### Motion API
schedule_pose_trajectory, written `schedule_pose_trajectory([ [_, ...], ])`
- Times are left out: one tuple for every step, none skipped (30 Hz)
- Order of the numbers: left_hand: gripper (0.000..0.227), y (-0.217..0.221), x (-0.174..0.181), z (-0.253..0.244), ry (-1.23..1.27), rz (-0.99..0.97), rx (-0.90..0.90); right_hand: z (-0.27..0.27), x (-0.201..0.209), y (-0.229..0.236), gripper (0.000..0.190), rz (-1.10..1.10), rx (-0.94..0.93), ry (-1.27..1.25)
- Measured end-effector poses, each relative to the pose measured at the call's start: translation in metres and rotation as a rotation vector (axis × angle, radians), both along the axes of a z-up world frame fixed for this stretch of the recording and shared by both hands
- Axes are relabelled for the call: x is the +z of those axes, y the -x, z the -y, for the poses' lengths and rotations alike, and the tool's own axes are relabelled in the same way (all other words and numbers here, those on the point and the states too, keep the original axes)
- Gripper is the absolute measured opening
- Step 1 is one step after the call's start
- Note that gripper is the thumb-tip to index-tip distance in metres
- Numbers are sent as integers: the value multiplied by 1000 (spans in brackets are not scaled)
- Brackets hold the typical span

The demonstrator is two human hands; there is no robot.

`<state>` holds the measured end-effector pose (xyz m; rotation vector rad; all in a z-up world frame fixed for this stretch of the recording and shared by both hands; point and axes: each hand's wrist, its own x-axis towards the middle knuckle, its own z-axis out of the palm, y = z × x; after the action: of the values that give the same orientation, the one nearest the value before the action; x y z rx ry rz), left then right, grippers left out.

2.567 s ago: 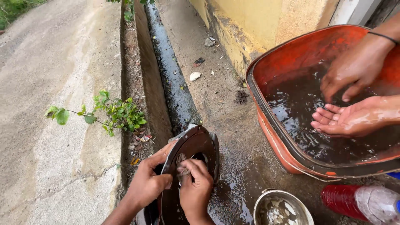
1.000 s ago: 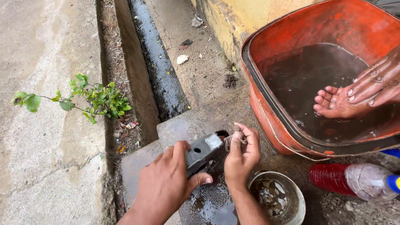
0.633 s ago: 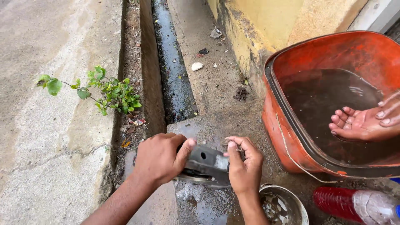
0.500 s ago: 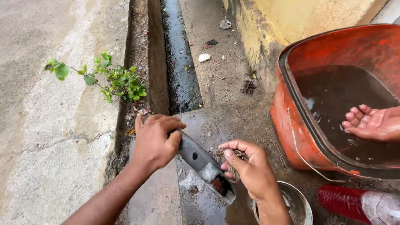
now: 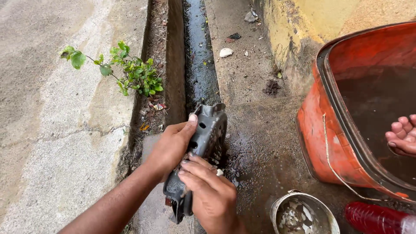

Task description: Cleaning a car's clutch pressure plate using a spray bottle and a cloth.

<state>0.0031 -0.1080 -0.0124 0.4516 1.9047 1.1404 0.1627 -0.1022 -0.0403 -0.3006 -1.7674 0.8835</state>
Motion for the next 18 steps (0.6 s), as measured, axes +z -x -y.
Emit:
schedule_pose_trajectory([
  [56,-1,3,-1,5,1,4,-8,5,3,19,1,4,5],
  [64,-1,7,-5,76,-129,-72,-18,11,7,20,69,-119,-129],
  [72,-2,11,-9,148,-260,-147,-28,17,10,21,137,-242,-261],
  [72,2,9,-12,139,-260,-141,-43,13,18,21,136,-239,-271],
  [73,6,7,-14,102,-155,-168,-59,9,27,23,202,-262,-137],
  [74,8,5,-17,58,-48,-189,-76,6,34,24,270,-281,-11],
  [74,9,6,-20,41,-46,-179,-88,4,39,24,271,-274,-29],
  [73,12,8,-21,48,-20,-209,-99,4,45,26,317,-274,3],
  [72,16,10,-22,55,6,-239,-109,4,53,27,364,-276,36],
  [72,20,6,-23,41,2,-227,-104,12,54,27,359,-267,20],
  [77,25,1,-25,52,-33,-226,-99,19,56,24,387,-250,77],
  [82,30,-4,-28,66,-69,-231,-94,25,57,21,414,-239,137],
  [82,32,-5,-28,54,-74,-225,-78,28,54,21,409,-236,123],
  [92,35,-5,-28,113,-201,-227,-62,32,52,20,423,-164,130],
  [102,39,-6,-28,174,-328,-226,-45,35,49,20,438,-93,135],
  [102,39,-2,-26,166,-333,-219,-46,30,51,20,433,-90,125],
  [106,39,2,-23,160,-224,-223,-46,25,52,22,395,-103,83],
  [110,40,6,-19,156,-117,-226,-46,20,54,25,356,-114,44],
])
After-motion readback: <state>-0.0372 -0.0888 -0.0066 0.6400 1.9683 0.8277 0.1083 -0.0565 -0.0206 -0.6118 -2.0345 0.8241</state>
